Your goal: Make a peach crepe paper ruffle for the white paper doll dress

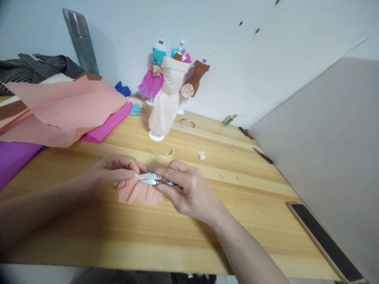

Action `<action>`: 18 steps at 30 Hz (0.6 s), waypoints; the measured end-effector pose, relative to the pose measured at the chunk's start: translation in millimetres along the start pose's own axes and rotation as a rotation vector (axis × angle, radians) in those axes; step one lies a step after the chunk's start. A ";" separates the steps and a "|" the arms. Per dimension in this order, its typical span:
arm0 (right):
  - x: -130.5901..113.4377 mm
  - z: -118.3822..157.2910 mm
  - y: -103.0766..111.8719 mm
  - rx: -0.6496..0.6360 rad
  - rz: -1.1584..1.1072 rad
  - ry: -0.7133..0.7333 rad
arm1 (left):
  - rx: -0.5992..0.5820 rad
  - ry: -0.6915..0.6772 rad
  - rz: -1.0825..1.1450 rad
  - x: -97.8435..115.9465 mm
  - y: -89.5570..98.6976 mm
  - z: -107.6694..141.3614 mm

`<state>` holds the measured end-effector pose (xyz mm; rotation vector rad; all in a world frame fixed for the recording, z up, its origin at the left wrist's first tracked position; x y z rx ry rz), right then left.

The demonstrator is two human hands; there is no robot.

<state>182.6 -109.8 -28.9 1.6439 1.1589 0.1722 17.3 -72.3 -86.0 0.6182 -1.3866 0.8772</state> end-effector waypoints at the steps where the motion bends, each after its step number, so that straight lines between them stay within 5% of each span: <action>1: 0.2 0.0 0.0 0.000 -0.005 -0.001 | -0.005 0.003 -0.003 -0.1 -0.1 0.1; 18: 3.5 1.5 -1.2 0.006 -0.032 -0.003 | 0.001 0.038 0.007 0.7 -0.4 0.1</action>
Point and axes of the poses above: each hand's wrist, its own z-axis away from the middle knuckle, its own y-axis out of the back of the hand, x = y × z, the point moved 5 cm from there along -z, towards the middle knuckle, and after that the axes turned 6 degrees about z, right-handed, at the moved point
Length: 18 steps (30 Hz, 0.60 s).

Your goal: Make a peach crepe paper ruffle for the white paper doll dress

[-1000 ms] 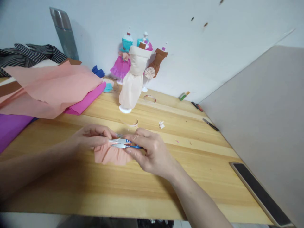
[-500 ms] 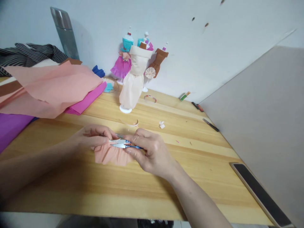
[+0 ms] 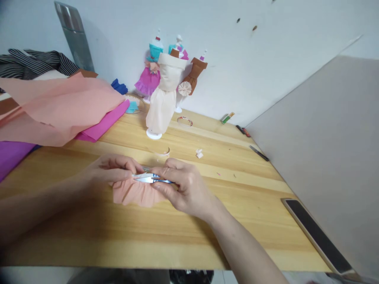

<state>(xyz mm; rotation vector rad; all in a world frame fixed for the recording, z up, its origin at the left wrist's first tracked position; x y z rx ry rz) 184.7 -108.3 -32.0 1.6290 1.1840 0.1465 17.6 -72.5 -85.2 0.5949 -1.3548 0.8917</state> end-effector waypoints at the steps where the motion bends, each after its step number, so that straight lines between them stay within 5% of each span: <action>1: -0.1 0.1 0.1 0.003 -0.004 0.009 | -0.004 0.003 0.005 -0.3 -0.3 0.1; 12: 5.4 0.9 -3.1 0.016 -0.083 -0.037 | -0.041 -0.014 -0.025 -0.5 -1.6 0.6; 18: 16.9 0.4 -0.8 0.112 -0.295 -0.206 | -0.011 -0.045 0.039 -1.0 2.4 2.3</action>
Point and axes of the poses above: each hand's wrist, its own z-axis away from the middle knuckle, its own y-axis out of the back of the hand, x = y × z, the point moved 5 cm from there along -z, towards the middle knuckle, and after that the axes turned 6 degrees about z, right-handed, at the moved point
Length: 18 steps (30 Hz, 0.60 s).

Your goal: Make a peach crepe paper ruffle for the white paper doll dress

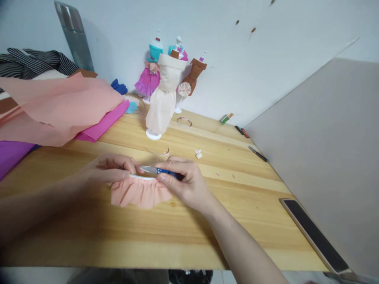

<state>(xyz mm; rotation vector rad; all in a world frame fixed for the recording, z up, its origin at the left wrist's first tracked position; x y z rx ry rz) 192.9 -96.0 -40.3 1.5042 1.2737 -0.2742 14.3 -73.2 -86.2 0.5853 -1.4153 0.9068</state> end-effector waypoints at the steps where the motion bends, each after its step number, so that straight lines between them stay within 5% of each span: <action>1: 3.4 -0.5 2.7 0.039 -0.027 -0.029 | 0.003 -0.004 0.005 -0.9 1.6 0.2; 9: 28.2 -5.0 21.7 0.089 -0.091 -0.107 | 0.006 -0.074 0.303 -3.9 11.6 -2.3; 18: 9.2 -8.5 15.9 0.004 -0.141 0.021 | 0.057 -0.051 0.429 9.6 12.7 -3.4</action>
Point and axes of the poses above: each hand's wrist, its own z-axis away from the middle knuckle, its own y-axis out of the back of the hand, x = y × z, the point moved 5 cm from there along -z, towards the middle knuckle, and after that the axes turned 6 degrees about z, right-handed, at the moved point
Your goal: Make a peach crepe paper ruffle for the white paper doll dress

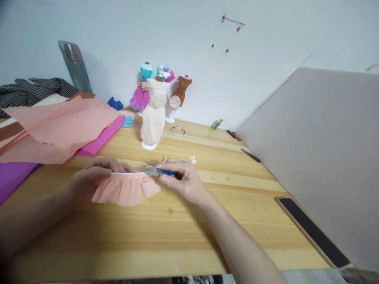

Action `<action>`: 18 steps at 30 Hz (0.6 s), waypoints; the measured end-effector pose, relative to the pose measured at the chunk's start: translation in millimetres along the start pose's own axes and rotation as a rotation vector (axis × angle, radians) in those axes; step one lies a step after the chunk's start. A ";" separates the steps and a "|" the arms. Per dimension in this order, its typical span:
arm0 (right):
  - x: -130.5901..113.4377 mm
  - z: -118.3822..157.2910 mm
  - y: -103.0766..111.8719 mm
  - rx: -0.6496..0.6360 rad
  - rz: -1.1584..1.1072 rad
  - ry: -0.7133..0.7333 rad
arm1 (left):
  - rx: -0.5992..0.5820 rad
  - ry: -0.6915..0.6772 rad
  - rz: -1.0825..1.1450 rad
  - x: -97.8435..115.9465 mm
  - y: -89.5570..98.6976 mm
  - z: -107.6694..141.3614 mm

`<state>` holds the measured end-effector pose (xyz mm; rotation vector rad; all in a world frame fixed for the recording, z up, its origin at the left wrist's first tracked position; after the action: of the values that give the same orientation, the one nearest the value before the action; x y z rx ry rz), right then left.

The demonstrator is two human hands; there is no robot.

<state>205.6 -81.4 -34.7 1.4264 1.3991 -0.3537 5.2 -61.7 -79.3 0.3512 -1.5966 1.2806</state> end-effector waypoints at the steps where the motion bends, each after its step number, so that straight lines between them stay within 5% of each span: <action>1: -2.6 0.3 -1.2 -0.008 0.006 0.013 | 0.000 -0.001 -0.005 -0.4 -0.1 -0.2; 18: -9.3 4.8 -11.1 -0.041 0.093 0.128 | -0.004 0.067 0.008 -10.7 -0.1 -0.1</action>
<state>195.8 -93.0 -34.3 1.4957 1.4283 -0.1760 10.0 -65.3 -88.1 0.2972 -1.5453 1.2819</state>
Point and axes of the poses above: each hand's wrist, its own z-axis away from the middle knuckle, its own y-axis out of the back of the hand, x = y × z, the point moved 5 cm from there along -z, towards the middle knuckle, and after that the axes turned 6 degrees about z, right-handed, at the moved point
